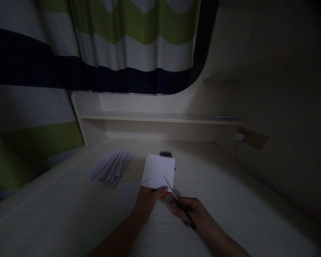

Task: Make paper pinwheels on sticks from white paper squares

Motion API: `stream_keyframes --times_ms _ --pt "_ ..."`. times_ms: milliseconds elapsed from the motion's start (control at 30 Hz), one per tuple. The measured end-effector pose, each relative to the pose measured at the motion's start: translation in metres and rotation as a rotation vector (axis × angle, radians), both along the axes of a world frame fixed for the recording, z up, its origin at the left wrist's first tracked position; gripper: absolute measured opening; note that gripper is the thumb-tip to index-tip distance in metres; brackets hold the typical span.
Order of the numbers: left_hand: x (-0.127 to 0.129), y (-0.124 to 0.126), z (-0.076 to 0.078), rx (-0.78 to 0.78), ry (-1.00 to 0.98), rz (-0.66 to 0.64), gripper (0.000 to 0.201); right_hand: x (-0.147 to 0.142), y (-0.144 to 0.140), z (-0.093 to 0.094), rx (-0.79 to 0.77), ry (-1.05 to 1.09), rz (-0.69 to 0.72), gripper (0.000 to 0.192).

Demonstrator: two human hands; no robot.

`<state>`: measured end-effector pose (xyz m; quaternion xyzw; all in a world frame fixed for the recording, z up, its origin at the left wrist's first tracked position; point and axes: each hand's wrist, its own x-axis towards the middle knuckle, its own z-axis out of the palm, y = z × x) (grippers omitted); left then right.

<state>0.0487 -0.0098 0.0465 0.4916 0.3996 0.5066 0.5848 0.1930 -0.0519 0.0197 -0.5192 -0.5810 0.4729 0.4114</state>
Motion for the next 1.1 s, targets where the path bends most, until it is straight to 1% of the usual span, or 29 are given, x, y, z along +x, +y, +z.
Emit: stream_keyframes --times_ms 200,367,667,833,1000,1100 --pt "0.000 -0.001 0.000 -0.003 -0.030 -0.010 0.019 0.000 0.000 0.000 0.008 -0.019 0.007 0.036" --pt "-0.001 0.000 -0.002 0.000 0.012 -0.012 0.019 0.000 -0.002 0.004 -0.001 -0.024 -0.007 0.036" --pt "0.000 -0.003 0.004 -0.005 0.038 0.009 0.017 0.000 -0.005 0.012 -0.010 -0.024 -0.005 0.031" --pt "-0.002 -0.002 0.002 0.026 -0.002 -0.002 0.024 0.000 -0.003 0.010 0.009 0.010 0.022 0.029" --pt "-0.005 0.001 0.002 0.025 -0.119 0.116 0.036 -0.001 -0.001 0.006 0.003 0.000 0.017 0.027" --pt "-0.005 0.001 0.002 0.028 -0.143 0.161 0.033 -0.002 -0.002 0.005 -0.006 0.003 0.012 0.031"
